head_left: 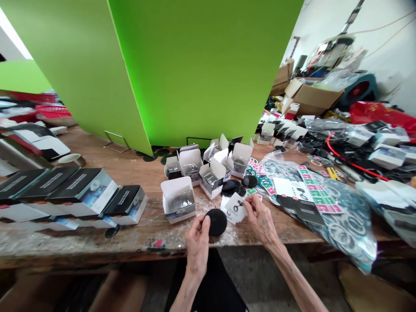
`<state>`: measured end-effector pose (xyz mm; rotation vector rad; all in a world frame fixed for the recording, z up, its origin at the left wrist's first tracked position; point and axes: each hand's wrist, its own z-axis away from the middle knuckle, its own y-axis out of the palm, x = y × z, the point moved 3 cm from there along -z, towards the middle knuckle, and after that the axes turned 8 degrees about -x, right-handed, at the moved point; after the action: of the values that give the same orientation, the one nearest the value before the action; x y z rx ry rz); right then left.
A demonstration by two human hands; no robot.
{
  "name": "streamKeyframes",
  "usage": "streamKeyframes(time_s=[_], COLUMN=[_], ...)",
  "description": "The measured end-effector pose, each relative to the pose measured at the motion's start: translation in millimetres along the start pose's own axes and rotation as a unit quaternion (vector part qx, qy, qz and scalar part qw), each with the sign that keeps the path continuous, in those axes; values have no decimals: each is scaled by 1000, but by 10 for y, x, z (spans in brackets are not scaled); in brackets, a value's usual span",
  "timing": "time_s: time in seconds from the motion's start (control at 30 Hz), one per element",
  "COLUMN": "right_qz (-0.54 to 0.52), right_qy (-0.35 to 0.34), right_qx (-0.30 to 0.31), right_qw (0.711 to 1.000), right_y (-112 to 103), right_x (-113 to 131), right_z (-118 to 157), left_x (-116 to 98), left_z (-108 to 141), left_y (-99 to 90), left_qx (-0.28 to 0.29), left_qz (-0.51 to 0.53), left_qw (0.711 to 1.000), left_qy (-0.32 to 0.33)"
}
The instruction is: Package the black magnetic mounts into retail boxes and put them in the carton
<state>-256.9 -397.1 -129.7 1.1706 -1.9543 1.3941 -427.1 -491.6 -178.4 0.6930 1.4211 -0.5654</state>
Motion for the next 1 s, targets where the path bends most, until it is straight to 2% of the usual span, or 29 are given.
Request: streamKeyframes(time_s=[0.07,0.13,0.2,0.27,0.33,0.37,0.43,0.5,0.53,0.57,0.63,0.73,0.8,0.87,1.0], right_qz=[-67,-157,-259,-342,-383,-386,-362,-312,-283,-253,-200,-106,-7,85,141], right_qy=[34,74,138,189,216,223,219,167,122,69,-52,-262,-369,-413,-428], right_qx=[48,94,115,105,89,81,61,37,30,29,42,96,135,153,150], right_qw=[996,980,949,915,893,891,904,934,951,965,977,955,920,894,880], right_y=[16,82,181,278,348,363,351,298,276,271,329,589,811,988,1121], right_x=[70,144,210,266,303,314,337,425,510,620,887,1250,1356,1354,1273], right_z=[75,185,317,450,553,579,561,446,367,284,135,18,3,-3,0], left_x=[-29,-53,-63,-70,-101,-134,-236,-353,-396,-419,-409,-334,-296,-282,-316], left_z=[10,13,38,105,194,229,250,177,99,-5,-240,-456,-470,-434,-369], left_y=[71,143,197,212,153,85,-122,-368,-476,-561,-642,-618,-590,-574,-564], left_qx=[2,-8,-18,-17,-19,-37,-121,-233,-271,-286,-248,-165,-157,-162,-149], left_qz=[50,79,90,87,54,22,-65,-139,-160,-167,-148,-89,-74,-73,-71], left_qw=[998,994,993,993,997,999,988,951,934,928,946,974,977,977,979], left_qy=[-46,-69,-80,-81,-51,-17,76,152,168,170,150,131,126,117,123])
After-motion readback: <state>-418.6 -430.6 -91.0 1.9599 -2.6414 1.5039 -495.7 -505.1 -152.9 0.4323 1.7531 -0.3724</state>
